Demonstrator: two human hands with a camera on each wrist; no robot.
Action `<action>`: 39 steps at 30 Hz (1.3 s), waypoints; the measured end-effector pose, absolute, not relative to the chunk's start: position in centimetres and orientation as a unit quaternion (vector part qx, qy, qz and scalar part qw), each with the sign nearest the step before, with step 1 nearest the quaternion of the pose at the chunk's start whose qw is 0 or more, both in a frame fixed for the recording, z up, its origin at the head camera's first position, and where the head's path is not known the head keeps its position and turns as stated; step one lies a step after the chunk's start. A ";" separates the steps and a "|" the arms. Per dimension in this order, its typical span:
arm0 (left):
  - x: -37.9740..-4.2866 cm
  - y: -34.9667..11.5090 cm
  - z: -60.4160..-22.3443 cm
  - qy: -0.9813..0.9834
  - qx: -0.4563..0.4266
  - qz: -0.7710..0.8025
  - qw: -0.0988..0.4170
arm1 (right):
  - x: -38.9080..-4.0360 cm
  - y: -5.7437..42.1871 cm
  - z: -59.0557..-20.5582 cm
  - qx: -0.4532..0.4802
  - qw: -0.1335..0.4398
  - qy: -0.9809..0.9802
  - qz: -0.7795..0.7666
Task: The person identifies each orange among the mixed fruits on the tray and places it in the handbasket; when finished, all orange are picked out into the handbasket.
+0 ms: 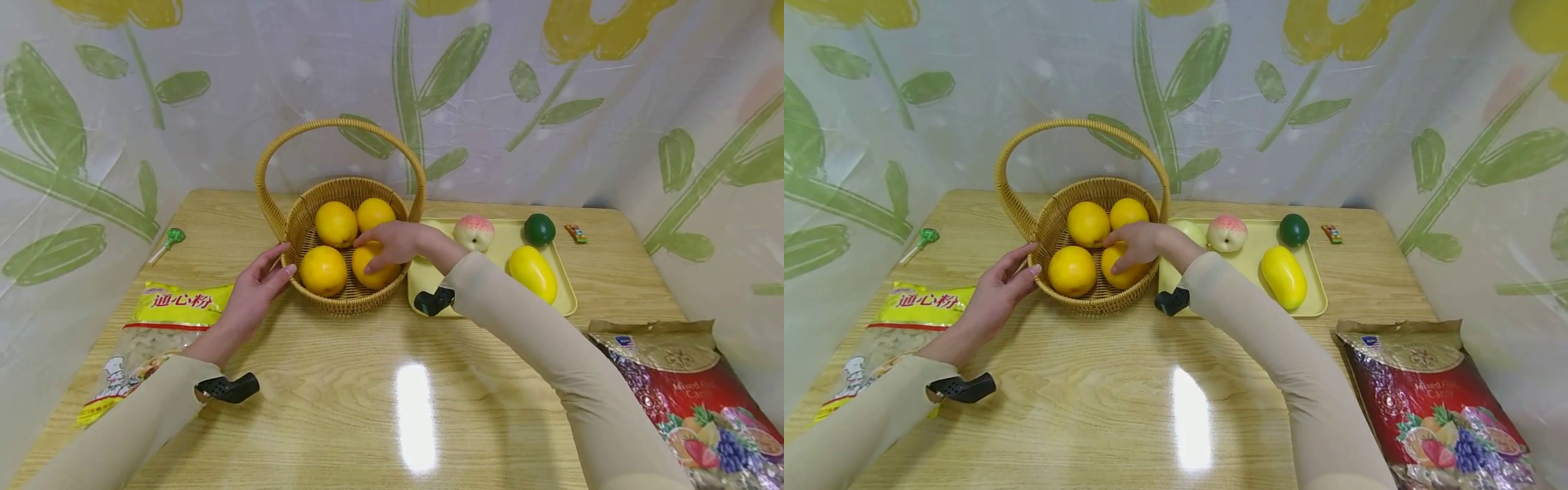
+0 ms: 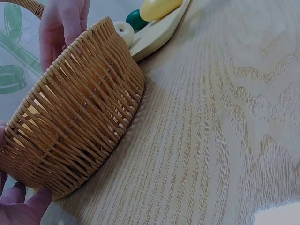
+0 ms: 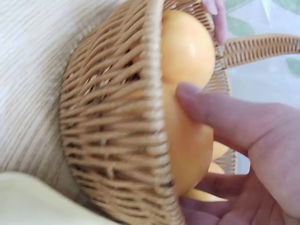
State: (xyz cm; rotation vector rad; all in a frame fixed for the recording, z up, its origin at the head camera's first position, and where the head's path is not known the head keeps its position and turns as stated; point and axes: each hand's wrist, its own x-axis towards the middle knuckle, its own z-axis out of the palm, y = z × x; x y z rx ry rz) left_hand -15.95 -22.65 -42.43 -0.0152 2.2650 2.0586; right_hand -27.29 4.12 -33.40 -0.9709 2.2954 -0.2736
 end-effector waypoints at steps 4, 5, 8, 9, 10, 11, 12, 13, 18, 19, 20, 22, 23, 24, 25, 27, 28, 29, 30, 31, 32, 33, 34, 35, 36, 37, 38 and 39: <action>-15.9 -22.7 -42.4 0.739 -0.006 0.673 0.038 | -27.2 4.0 -33.0 -0.364 0.302 0.876 -0.097; -15.9 -22.8 -42.4 0.739 -0.006 0.673 0.038 | -27.1 4.0 -32.9 -0.363 0.300 0.877 -0.097; -16.0 -22.8 -42.4 0.737 -0.007 0.674 0.039 | -27.1 4.0 -32.9 -0.360 0.300 0.878 -0.098; -16.0 -22.8 -42.3 0.736 -0.006 0.675 0.040 | -27.1 4.0 -32.9 -0.360 0.301 0.878 -0.097; -16.0 -22.8 -42.3 0.736 -0.005 0.676 0.042 | -27.0 4.1 -32.9 -0.359 0.301 0.878 -0.098; -16.0 -22.8 -42.3 0.735 -0.004 0.676 0.043 | -27.0 4.1 -32.9 -0.357 0.301 0.879 -0.101; -16.0 -22.7 -42.4 0.735 -0.004 0.677 0.044 | -26.9 4.1 -32.9 -0.356 0.298 0.880 -0.103; -16.0 -22.7 -42.4 0.734 -0.003 0.677 0.045 | -26.8 4.2 -32.8 -0.356 0.296 0.880 -0.106; -16.1 -22.6 -42.5 0.738 -0.002 0.674 0.043 | -25.7 5.6 -32.5 -0.366 0.259 0.883 -0.141; -16.1 -22.5 -42.5 0.738 -0.003 0.673 0.044 | -25.4 6.0 -32.4 -0.368 0.251 0.882 -0.156; -16.1 -22.5 -42.5 0.739 -0.002 0.672 0.043 | -25.0 6.6 -32.3 -0.368 0.242 0.880 -0.175; -16.1 -22.4 -42.5 0.741 -0.001 0.670 0.043 | -24.3 7.7 -32.1 -0.363 0.227 0.878 -0.215; -16.1 -22.4 -42.4 0.742 -0.001 0.669 0.044 | -23.9 8.3 -32.0 -0.361 0.218 0.875 -0.237; -16.1 -22.5 -42.4 0.743 -0.001 0.668 0.044 | -23.4 8.9 -32.0 -0.353 0.212 0.873 -0.261; -16.1 -22.5 -42.4 0.743 0.000 0.668 0.045 | -23.0 9.6 -32.0 -0.344 0.208 0.869 -0.289; -16.1 -22.5 -42.4 0.743 0.001 0.667 0.045 | -22.0 11.0 -32.2 -0.323 0.202 0.861 -0.336; -16.0 -22.5 -42.4 0.742 0.001 0.668 0.045 | -21.6 11.6 -32.3 -0.312 0.201 0.857 -0.356; -16.0 -22.6 -42.4 0.741 0.000 0.670 0.045 | -21.2 12.4 -32.4 -0.302 0.202 0.852 -0.377; -16.0 -22.6 -42.4 0.740 0.000 0.671 0.044 | -20.8 13.1 -32.6 -0.290 0.203 0.847 -0.396; -16.0 -22.6 -42.5 0.738 0.000 0.673 0.043 | -20.5 13.8 -32.8 -0.282 0.203 0.843 -0.411; -15.9 -22.6 -42.5 0.737 -0.001 0.674 0.041 | -20.2 14.5 -33.0 -0.271 0.203 0.841 -0.421; -15.9 -22.7 -42.5 0.736 -0.001 0.676 0.040 | -20.0 15.2 -33.1 -0.259 0.203 0.841 -0.430; -15.9 -22.7 -42.5 0.735 -0.002 0.677 0.038 | -19.8 15.9 -33.3 -0.246 0.200 0.842 -0.437; -15.9 -22.7 -42.5 0.733 -0.002 0.680 0.037 | -19.6 16.5 -33.6 -0.233 0.197 0.841 -0.446; -15.8 -22.8 -42.5 0.730 -0.003 0.683 0.036 | -19.4 17.1 -33.8 -0.219 0.195 0.842 -0.453; -15.8 -22.8 -42.5 0.728 -0.004 0.685 0.035 | -19.2 17.7 -34.1 -0.205 0.194 0.843 -0.458; -15.8 -22.8 -42.6 0.726 -0.004 0.687 0.035 | -19.0 18.2 -34.4 -0.193 0.194 0.843 -0.462; -15.8 -22.9 -42.6 0.724 -0.005 0.688 0.034 | -18.9 18.7 -34.8 -0.184 0.194 0.843 -0.467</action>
